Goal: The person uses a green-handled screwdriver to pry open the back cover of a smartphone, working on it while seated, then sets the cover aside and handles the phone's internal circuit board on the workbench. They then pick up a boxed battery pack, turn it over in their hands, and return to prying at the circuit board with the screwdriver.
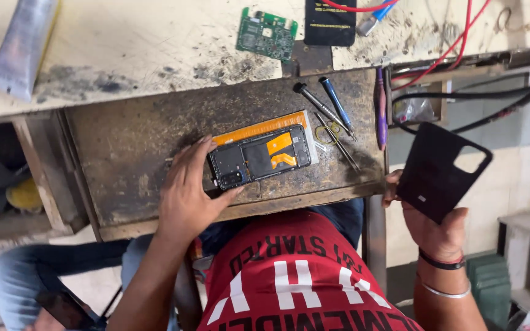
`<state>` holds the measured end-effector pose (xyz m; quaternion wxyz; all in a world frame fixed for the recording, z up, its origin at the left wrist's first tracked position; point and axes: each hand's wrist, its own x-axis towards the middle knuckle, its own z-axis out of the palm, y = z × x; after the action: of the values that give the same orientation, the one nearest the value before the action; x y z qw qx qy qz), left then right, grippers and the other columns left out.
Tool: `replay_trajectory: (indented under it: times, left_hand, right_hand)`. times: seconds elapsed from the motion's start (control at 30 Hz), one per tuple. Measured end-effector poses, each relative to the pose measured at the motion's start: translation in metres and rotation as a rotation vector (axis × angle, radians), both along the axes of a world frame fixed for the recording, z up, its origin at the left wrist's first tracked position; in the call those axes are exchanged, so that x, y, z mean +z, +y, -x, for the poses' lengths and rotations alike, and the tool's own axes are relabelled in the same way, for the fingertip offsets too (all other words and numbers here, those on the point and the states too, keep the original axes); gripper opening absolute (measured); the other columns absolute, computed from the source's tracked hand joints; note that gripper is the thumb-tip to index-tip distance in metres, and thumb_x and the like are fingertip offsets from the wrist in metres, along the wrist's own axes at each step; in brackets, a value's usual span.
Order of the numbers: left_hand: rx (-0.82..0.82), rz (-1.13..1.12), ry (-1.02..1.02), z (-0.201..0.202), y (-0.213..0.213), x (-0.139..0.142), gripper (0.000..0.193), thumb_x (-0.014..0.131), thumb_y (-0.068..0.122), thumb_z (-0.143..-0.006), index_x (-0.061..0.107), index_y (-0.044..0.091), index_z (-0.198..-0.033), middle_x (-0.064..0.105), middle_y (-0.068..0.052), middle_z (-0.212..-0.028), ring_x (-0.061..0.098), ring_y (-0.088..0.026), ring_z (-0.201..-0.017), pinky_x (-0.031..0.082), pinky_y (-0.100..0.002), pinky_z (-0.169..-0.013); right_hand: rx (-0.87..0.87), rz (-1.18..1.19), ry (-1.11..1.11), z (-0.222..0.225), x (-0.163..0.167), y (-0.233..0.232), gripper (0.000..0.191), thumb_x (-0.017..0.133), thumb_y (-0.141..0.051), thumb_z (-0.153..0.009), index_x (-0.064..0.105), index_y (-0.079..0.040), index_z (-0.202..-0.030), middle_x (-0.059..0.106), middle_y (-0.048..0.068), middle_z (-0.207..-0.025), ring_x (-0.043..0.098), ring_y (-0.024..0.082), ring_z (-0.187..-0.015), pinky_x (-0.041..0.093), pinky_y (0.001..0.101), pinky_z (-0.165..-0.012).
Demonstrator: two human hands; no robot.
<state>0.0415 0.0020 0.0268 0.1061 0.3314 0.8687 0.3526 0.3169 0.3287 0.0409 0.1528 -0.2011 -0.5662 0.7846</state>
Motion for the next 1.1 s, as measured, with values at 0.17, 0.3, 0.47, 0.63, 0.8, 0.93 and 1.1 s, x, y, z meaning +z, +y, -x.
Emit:
replay_trajectory:
  times: [0.17,0.3,0.47,0.63,0.8,0.93,1.1]
  left_hand:
    - [-0.033,0.064,0.040,0.001,0.005,0.006,0.108,0.093,0.041,-0.067,0.039,0.004,-0.153,0.055,-0.021,-0.143,0.052,-0.038,-0.134,0.037,-0.052,-0.118]
    - [-0.031,0.129,0.044,0.000,0.012,0.013,0.107,0.092,0.042,-0.064,0.041,0.006,-0.150,0.054,-0.020,-0.147,0.050,-0.039,-0.138,0.038,-0.050,-0.116]
    - [-0.024,0.099,0.095,0.002,0.017,0.013,0.103,0.092,0.041,-0.063,0.046,0.005,-0.148,0.056,-0.021,-0.146,0.053,-0.038,-0.136,0.037,-0.051,-0.119]
    - [0.012,0.067,0.084,0.003,0.018,0.010,0.096,0.092,0.039,-0.063,0.052,0.005,-0.144,0.060,-0.018,-0.144,0.056,-0.035,-0.136,0.040,-0.050,-0.118]
    - [0.029,0.026,0.109,0.007,0.021,0.010,0.094,0.093,0.041,-0.061,0.056,0.004,-0.139,0.063,-0.018,-0.138,0.057,-0.035,-0.133,0.041,-0.051,-0.117]
    - [0.046,0.008,0.112,0.005,0.017,0.011,0.088,0.093,0.038,-0.064,0.057,0.005,-0.138,0.063,-0.018,-0.139,0.058,-0.035,-0.133,0.041,-0.050,-0.117]
    - [0.027,0.003,0.110,0.000,0.010,0.012,0.088,0.091,0.036,-0.066,0.056,0.004,-0.140,0.062,-0.018,-0.141,0.056,-0.034,-0.136,0.039,-0.050,-0.118]
  right_hand:
    - [0.125,0.038,0.036,0.015,-0.014,0.012,0.099,0.055,-0.078,-0.094,0.043,-0.003,-0.158,0.061,0.022,-0.137,0.064,0.031,-0.116,0.051,0.0470,-0.098]
    - [0.267,0.140,0.060,0.038,-0.022,0.004,0.099,0.059,-0.076,-0.094,0.046,0.005,-0.151,0.061,0.023,-0.138,0.062,0.034,-0.124,0.048,0.0537,-0.111]
    - [0.434,0.112,0.084,0.072,-0.030,-0.011,0.095,0.057,-0.074,-0.097,0.051,0.011,-0.140,0.059,0.024,-0.141,0.055,0.037,-0.140,0.036,0.0560,-0.127]
    - [0.430,0.069,0.148,0.089,-0.034,-0.011,0.089,0.058,-0.070,-0.099,0.050,0.009,-0.141,0.057,0.023,-0.138,0.053,0.035,-0.139,0.035,0.0565,-0.128]
    - [0.399,0.079,0.148,0.088,-0.041,-0.011,0.091,0.060,-0.069,-0.098,0.048,0.009,-0.143,0.053,0.022,-0.139,0.051,0.034,-0.139,0.036,0.0553,-0.127]
    - [0.377,0.057,0.159,0.088,-0.046,-0.014,0.089,0.061,-0.066,-0.099,0.045,0.009,-0.145,0.052,0.023,-0.139,0.050,0.035,-0.140,0.035,0.0565,-0.126]
    - [0.361,0.000,0.187,0.088,-0.039,-0.024,0.083,0.057,-0.062,-0.103,0.037,0.003,-0.151,0.050,0.022,-0.143,0.046,0.038,-0.147,0.034,0.0594,-0.130]
